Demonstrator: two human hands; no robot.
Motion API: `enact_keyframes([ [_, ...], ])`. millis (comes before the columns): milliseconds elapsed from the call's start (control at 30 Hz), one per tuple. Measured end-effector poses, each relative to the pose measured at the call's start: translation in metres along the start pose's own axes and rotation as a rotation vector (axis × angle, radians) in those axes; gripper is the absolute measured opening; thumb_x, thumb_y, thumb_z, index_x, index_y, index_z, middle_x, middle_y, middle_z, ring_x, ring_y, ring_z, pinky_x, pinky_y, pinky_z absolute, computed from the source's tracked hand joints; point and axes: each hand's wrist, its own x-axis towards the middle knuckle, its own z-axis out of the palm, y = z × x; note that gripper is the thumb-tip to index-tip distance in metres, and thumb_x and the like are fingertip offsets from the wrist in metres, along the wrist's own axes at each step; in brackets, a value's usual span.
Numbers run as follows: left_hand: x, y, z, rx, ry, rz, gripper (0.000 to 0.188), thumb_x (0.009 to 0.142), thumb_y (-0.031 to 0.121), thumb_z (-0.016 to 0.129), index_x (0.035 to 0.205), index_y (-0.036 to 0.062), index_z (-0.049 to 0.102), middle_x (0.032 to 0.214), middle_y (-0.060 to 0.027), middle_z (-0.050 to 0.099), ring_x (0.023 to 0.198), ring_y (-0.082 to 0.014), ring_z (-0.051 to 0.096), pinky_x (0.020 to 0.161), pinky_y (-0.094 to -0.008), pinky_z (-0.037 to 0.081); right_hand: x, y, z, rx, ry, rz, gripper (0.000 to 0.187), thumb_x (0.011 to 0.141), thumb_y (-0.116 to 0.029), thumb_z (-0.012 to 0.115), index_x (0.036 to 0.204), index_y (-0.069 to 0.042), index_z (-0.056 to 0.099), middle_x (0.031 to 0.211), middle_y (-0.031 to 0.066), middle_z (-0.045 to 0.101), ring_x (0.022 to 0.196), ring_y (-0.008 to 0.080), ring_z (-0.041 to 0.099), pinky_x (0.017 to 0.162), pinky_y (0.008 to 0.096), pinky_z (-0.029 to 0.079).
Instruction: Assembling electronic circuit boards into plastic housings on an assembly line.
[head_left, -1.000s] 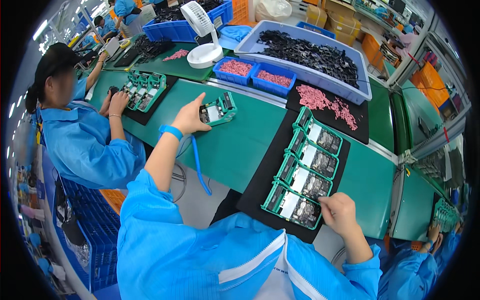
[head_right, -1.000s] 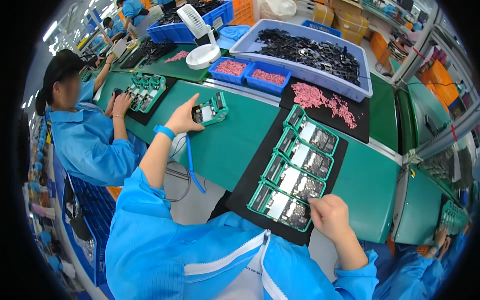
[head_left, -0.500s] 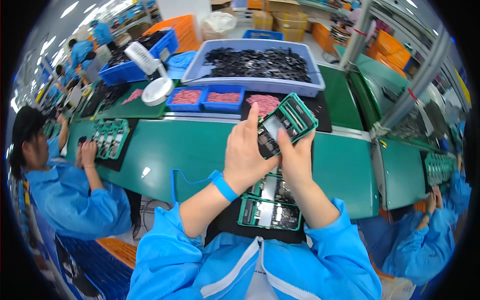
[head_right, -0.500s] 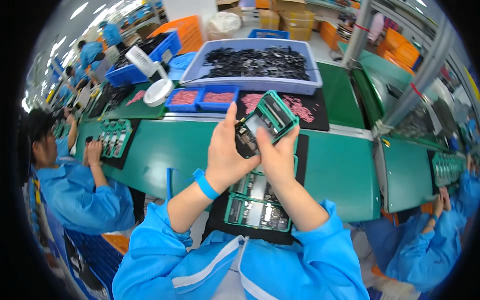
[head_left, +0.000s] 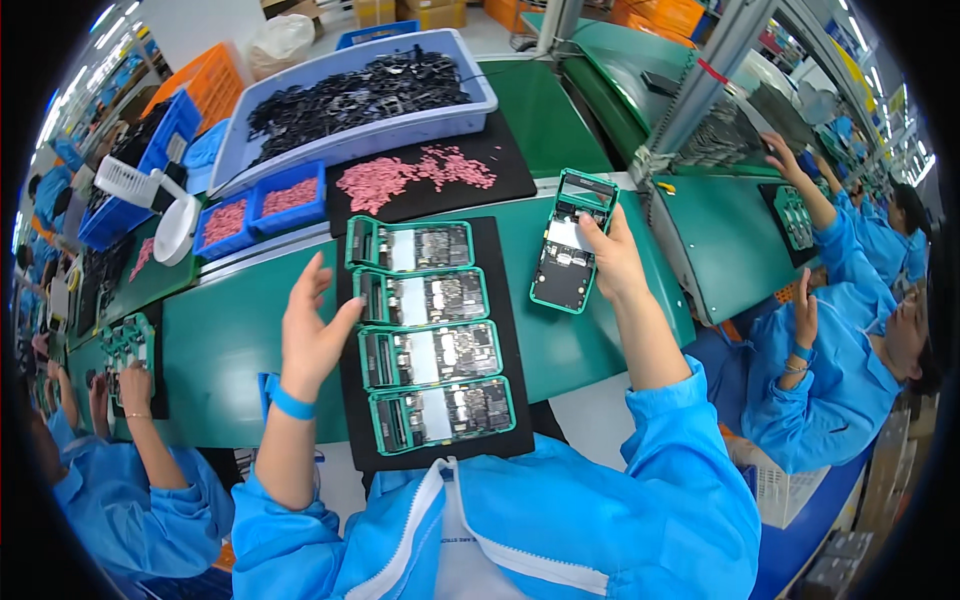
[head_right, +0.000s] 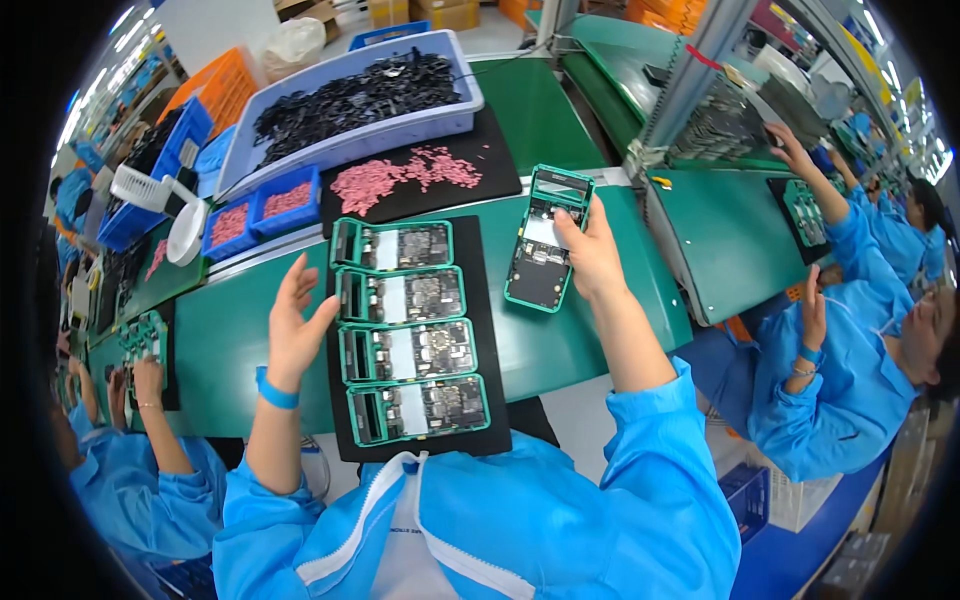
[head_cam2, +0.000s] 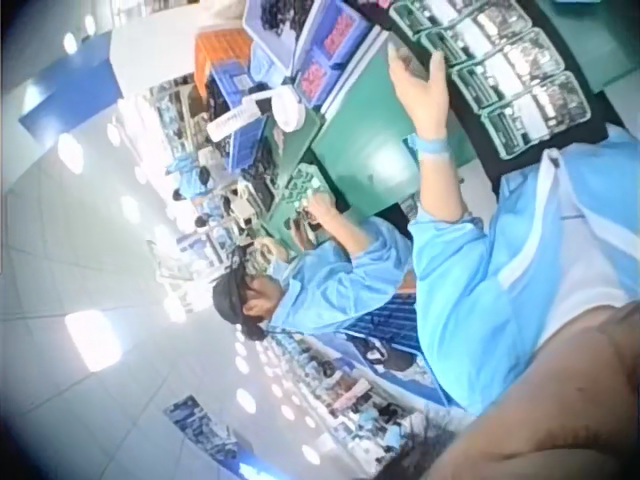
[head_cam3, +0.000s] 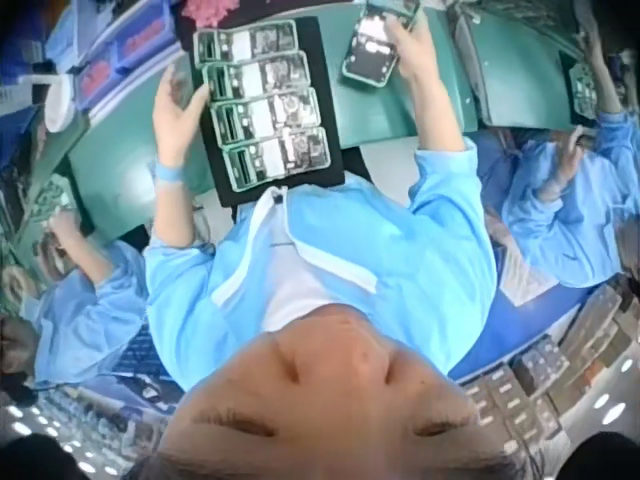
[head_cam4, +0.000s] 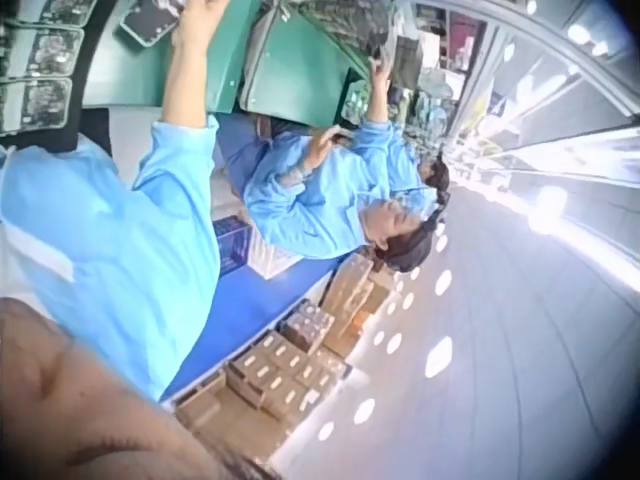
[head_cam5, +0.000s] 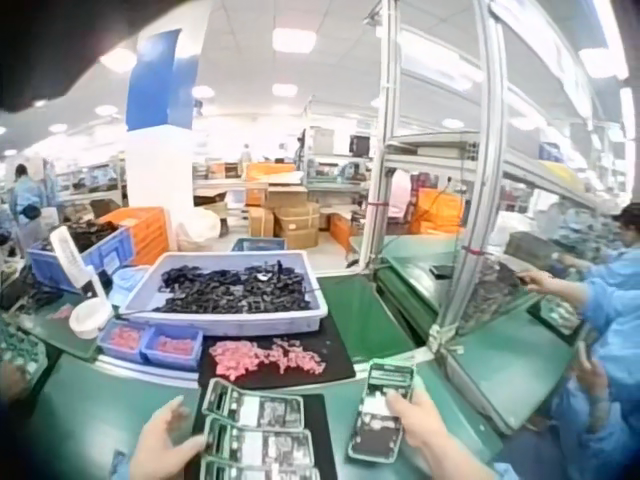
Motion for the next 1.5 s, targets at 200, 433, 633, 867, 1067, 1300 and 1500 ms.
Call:
enact_keyframes([
  [200,-0.014,-0.03,0.002,-0.112,0.004,-0.143,0.07,0.083,0.013,0.07,0.143,0.0053,0.036,0.128,-0.0183,0.052,0.117,-0.0266,0.052,0.096,-0.038,0.044,0.019,-0.013,-0.061,-0.062,0.042,0.024,0.048,0.091,-0.011,0.063,0.134,-0.007,0.043,0.116,0.0072,0.059,0.104,0.0174,0.058,0.086,0.0343,0.051],
  [433,-0.034,-0.047,0.008,-0.217,-0.011,-0.23,0.062,0.089,0.011,0.062,0.144,0.0069,0.034,0.129,-0.0153,0.05,0.117,-0.0225,0.05,0.097,-0.0338,0.042,0.04,-0.056,-0.161,-0.193,0.264,0.016,0.049,0.09,-0.011,0.064,0.135,-0.009,0.044,0.11,0.0073,0.062,0.095,0.018,0.062,0.078,0.0348,0.054],
  [633,-0.051,-0.038,0.028,-0.21,0.036,-0.216,0.051,0.094,0.011,0.053,0.142,0.0016,0.036,0.129,-0.0162,0.052,0.117,-0.0216,0.051,0.099,-0.0325,0.039,0.053,-0.087,-0.25,-0.391,0.503,0.06,0.053,0.087,-0.009,0.068,0.136,-0.01,0.049,0.108,0.0059,0.065,0.092,0.0155,0.063,0.078,0.0323,0.052],
  [867,-0.064,-0.035,0.05,-0.275,0.126,-0.166,0.044,0.099,0.012,0.046,0.139,-0.0014,0.038,0.133,-0.0177,0.049,0.124,-0.0222,0.047,0.106,-0.0336,0.034,0.059,-0.094,-0.305,-0.581,0.516,0.112,0.038,0.085,-0.016,0.071,0.12,-0.004,0.06,0.101,0.0056,0.067,0.088,0.0157,0.064,0.075,0.0308,0.052],
  [1067,-0.063,-0.035,0.065,-0.318,0.191,-0.156,0.04,0.101,0.014,0.043,0.136,-0.0052,0.039,0.134,-0.0177,0.049,0.125,-0.0227,0.046,0.108,-0.0343,0.032,0.07,-0.099,-0.329,-0.718,0.504,0.112,0.034,0.083,-0.009,0.07,0.114,0.001,0.064,0.097,0.0066,0.068,0.082,0.0143,0.063,0.073,0.0292,0.048],
  [1300,-0.066,-0.047,0.067,-0.392,0.221,-0.141,0.038,0.101,0.015,0.041,0.134,-0.0052,0.041,0.134,-0.0174,0.048,0.126,-0.0235,0.046,0.109,-0.0354,0.033,0.075,-0.082,-0.341,-1.087,0.639,0.01,0.04,0.076,-0.008,0.068,0.116,-0.002,0.065,0.097,0.0109,0.071,0.086,0.0195,0.067,0.078,0.031,0.051],
  [1500,-0.07,-0.044,0.061,-0.422,0.216,-0.148,0.037,0.101,0.014,0.043,0.133,-0.0052,0.042,0.134,-0.0174,0.048,0.126,-0.0232,0.046,0.109,-0.0352,0.033,0.063,-0.085,-0.316,-1.441,0.779,-0.001,0.037,0.074,-0.014,0.069,0.11,-0.01,0.07,0.1,0.0129,0.07,0.095,0.0251,0.068,0.086,0.0346,0.051],
])
